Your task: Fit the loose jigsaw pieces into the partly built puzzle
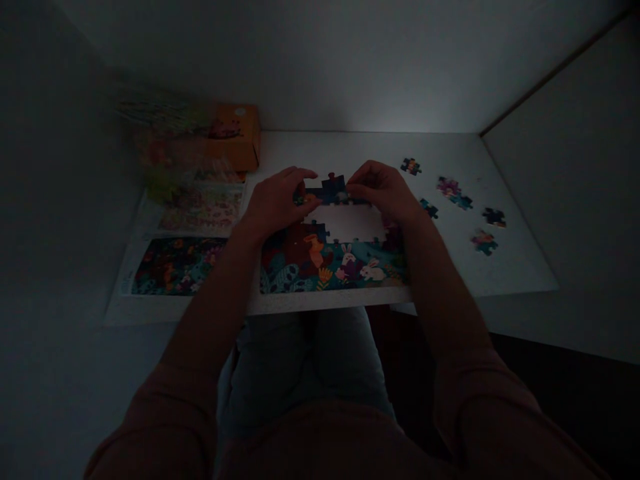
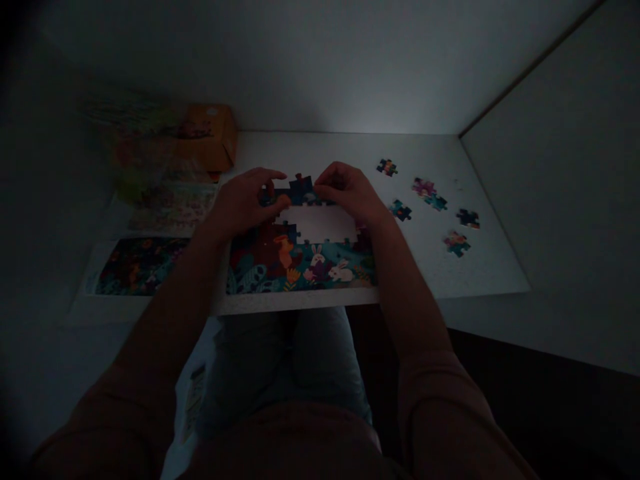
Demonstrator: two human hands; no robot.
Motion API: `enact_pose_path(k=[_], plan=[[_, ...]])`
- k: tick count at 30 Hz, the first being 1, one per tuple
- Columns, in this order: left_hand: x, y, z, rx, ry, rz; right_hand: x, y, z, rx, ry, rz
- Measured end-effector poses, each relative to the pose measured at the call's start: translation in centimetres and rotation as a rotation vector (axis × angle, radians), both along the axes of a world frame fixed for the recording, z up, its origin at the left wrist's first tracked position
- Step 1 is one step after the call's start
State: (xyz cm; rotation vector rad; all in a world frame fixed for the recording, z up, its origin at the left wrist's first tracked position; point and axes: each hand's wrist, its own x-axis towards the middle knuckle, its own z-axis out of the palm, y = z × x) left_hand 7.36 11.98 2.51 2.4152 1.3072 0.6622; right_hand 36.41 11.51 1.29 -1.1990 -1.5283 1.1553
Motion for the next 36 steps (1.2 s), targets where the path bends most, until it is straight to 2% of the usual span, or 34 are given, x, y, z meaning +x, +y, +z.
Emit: enact_pose_path(k=[9, 23, 28, 32, 36], plan=[[-0.8, 0.5, 0.2, -0.088, 0.077, 0.062, 0.9, 0.5, -1.3, 0.009, -0.022, 0.051], [-1.2, 1.0, -0.4, -0.11, 0.107, 0.078, 1.6, 0.0, -0.2, -0.138, -0.091, 0.086], [-0.9, 0.8, -0.1, -0.13, 0.114, 0.069, 2.2, 0.3, -0.9, -0.18, -0.129, 0.154], [-0.9, 0.8, 0.0, -0.12, 0.105, 0.053, 2.4, 0.2, -1.4, -0.158, -0.165, 0.15], [-0.9, 0.8, -0.1, -0.116, 0.083, 0.051, 2.5, -0.2, -1.0, -0.123, -0.185, 0.207]])
